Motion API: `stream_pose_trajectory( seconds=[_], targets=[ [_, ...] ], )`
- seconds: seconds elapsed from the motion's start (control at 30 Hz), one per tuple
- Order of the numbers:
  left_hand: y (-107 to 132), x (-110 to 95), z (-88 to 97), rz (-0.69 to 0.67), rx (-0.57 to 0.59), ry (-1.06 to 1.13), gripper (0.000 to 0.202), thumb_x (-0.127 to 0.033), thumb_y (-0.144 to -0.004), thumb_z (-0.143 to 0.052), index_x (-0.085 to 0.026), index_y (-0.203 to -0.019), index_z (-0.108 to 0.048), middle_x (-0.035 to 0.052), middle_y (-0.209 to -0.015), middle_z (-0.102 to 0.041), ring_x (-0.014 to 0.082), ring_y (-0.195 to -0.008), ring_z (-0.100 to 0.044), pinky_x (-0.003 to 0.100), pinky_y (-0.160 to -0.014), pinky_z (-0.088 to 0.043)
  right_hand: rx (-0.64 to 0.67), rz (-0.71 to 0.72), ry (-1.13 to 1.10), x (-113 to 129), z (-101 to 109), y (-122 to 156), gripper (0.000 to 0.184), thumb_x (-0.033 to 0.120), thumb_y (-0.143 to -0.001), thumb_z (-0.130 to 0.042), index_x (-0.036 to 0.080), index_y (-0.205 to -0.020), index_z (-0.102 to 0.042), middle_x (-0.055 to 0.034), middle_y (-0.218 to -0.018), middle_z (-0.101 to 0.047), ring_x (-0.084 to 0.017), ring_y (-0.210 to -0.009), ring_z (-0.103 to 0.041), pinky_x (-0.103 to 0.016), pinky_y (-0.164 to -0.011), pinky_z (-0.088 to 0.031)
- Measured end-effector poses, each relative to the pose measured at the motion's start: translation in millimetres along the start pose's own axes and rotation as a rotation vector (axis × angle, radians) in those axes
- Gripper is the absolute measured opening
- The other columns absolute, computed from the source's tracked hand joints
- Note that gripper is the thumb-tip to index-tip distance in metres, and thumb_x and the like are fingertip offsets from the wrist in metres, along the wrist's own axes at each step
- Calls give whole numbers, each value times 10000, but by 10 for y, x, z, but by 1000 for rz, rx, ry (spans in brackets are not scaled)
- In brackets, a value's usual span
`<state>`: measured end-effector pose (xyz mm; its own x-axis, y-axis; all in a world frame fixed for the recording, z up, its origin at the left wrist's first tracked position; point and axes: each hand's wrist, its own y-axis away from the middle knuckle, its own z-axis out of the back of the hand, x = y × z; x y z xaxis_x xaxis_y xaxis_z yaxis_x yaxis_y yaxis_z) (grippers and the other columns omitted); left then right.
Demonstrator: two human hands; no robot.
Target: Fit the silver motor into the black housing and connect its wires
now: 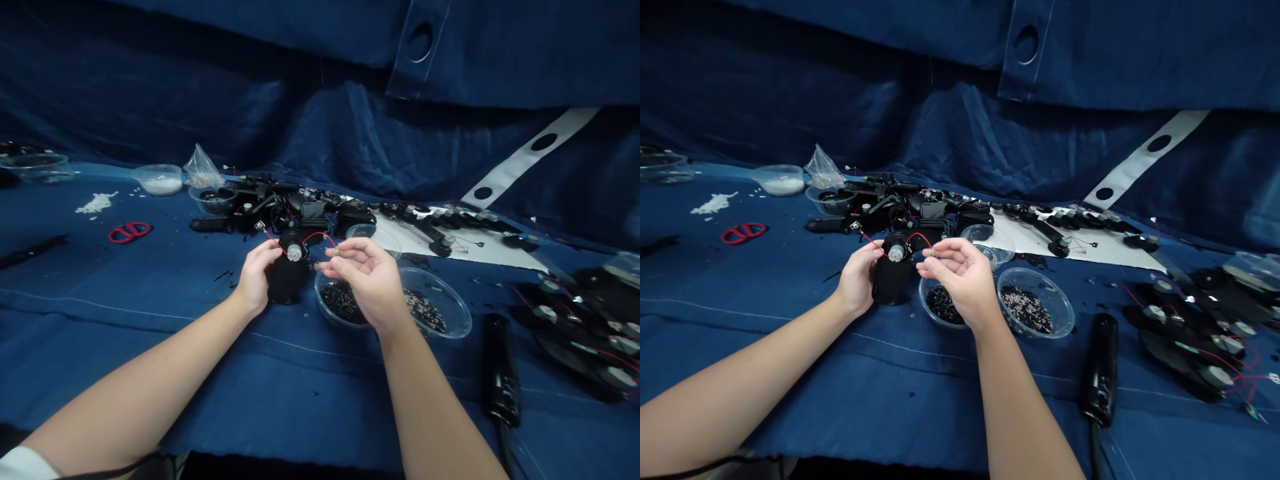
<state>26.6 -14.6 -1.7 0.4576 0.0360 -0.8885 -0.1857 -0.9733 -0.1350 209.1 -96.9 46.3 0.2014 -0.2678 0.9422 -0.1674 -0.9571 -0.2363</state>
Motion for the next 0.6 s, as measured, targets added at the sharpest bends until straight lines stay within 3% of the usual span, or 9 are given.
stream_pose_trajectory(
  seconds=[0.17, 0.6],
  targets=[
    [5, -21, -12, 13, -15, 14, 230, -328, -715, -730, -175, -884, -760, 4, -742, -681, 141, -664, -576, 236, -603, -433, 84, -17, -112, 25, -6, 39, 258, 289, -786, -847, 207, -1015, -761, -62, -1021, -797, -208, -1003, -785, -358, -931, -671],
    [8, -16, -16, 15, -14, -4, 225, -332, -721, -730, -182, -888, -750, 6, -743, -674, 148, -662, -574, 244, -585, -418, 9, -43, -80, -20, -17, 7, 263, 316, -719, -903, 204, -927, -788, -48, -889, -800, -196, -874, -792, -358, -847, -690]
  ],
)
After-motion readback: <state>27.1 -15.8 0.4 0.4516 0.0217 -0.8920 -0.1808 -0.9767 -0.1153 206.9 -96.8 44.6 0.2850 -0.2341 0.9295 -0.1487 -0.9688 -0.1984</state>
